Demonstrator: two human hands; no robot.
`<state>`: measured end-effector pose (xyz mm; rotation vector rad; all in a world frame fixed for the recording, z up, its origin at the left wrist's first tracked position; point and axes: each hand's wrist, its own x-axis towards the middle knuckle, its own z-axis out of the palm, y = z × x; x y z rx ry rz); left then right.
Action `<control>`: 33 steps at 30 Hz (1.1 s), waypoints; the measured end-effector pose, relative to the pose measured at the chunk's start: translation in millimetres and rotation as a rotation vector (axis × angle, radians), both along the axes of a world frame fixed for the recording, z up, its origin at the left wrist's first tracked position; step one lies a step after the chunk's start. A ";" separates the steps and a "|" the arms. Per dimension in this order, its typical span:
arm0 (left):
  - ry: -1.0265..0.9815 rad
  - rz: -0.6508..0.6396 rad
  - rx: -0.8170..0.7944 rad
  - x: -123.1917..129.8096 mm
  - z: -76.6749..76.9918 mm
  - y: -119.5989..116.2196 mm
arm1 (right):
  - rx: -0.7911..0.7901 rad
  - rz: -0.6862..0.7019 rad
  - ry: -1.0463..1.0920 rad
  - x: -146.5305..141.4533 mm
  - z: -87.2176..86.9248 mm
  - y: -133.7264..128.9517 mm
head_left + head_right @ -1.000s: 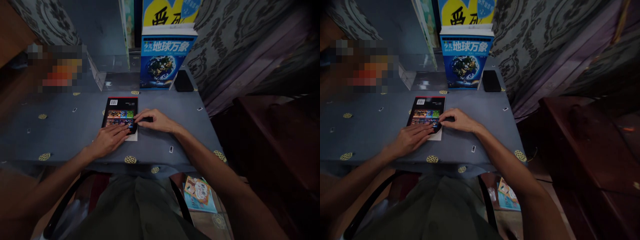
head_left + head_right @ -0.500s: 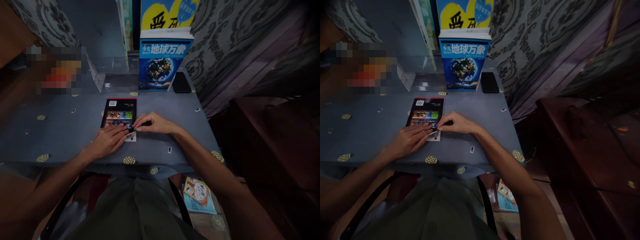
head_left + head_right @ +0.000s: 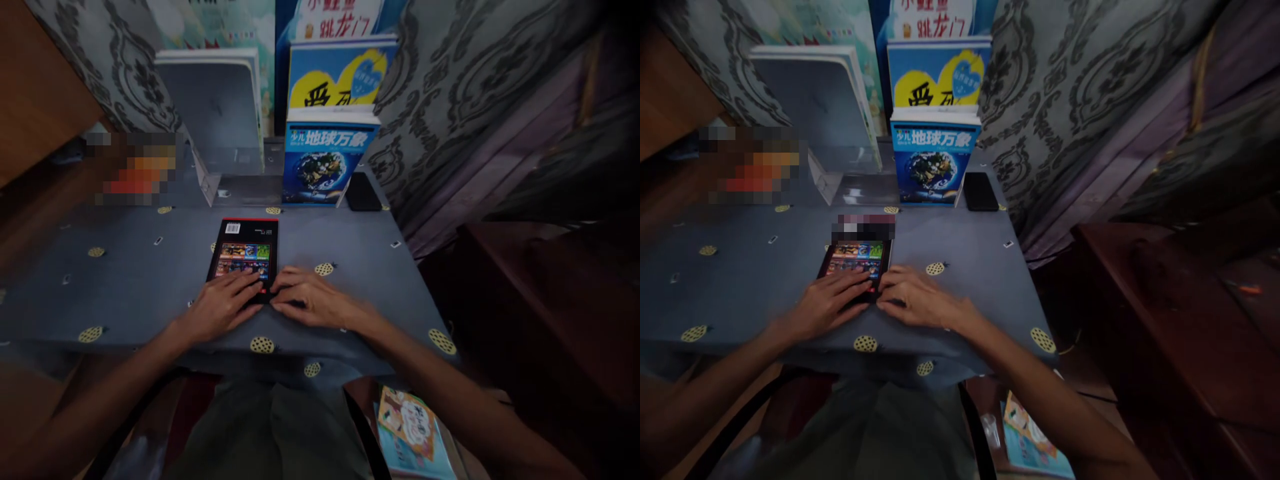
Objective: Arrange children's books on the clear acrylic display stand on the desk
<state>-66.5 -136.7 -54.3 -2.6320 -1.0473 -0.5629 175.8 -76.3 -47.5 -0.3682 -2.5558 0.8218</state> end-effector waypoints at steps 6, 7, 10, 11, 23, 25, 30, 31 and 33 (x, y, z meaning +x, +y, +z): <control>0.138 0.068 -0.038 2.7 0.4 -4.8 | 0.062 -0.207 0.045 -17.3 -8.5 31.3; 0.159 0.085 -0.052 4.0 0.7 -6.7 | 0.094 -0.271 0.034 -21.7 -12.5 42.6; 0.201 0.134 -0.107 8.6 2.6 -13.0 | 0.117 -0.461 -0.035 -34.4 -23.8 77.1; 0.205 0.142 -0.122 9.4 3.5 -14.9 | 0.101 -0.507 -0.054 -37.7 -26.0 86.4; 0.183 0.404 -0.152 -41.7 36.0 -4.0 | -0.110 -0.590 0.021 -31.8 -15.3 65.6; 0.191 0.412 -0.168 -28.5 38.5 1.4 | -0.152 -0.589 0.068 -31.4 -16.0 63.5; 0.228 0.431 -0.162 20.2 29.7 14.6 | -0.271 -0.526 0.141 -26.2 -16.1 62.9; 0.241 0.447 -0.165 26.4 27.6 17.1 | -0.280 -0.514 0.147 -25.1 -15.7 62.5; 0.271 0.470 -0.176 33.2 24.2 21.0 | -0.291 -0.498 0.149 -23.5 -14.7 61.7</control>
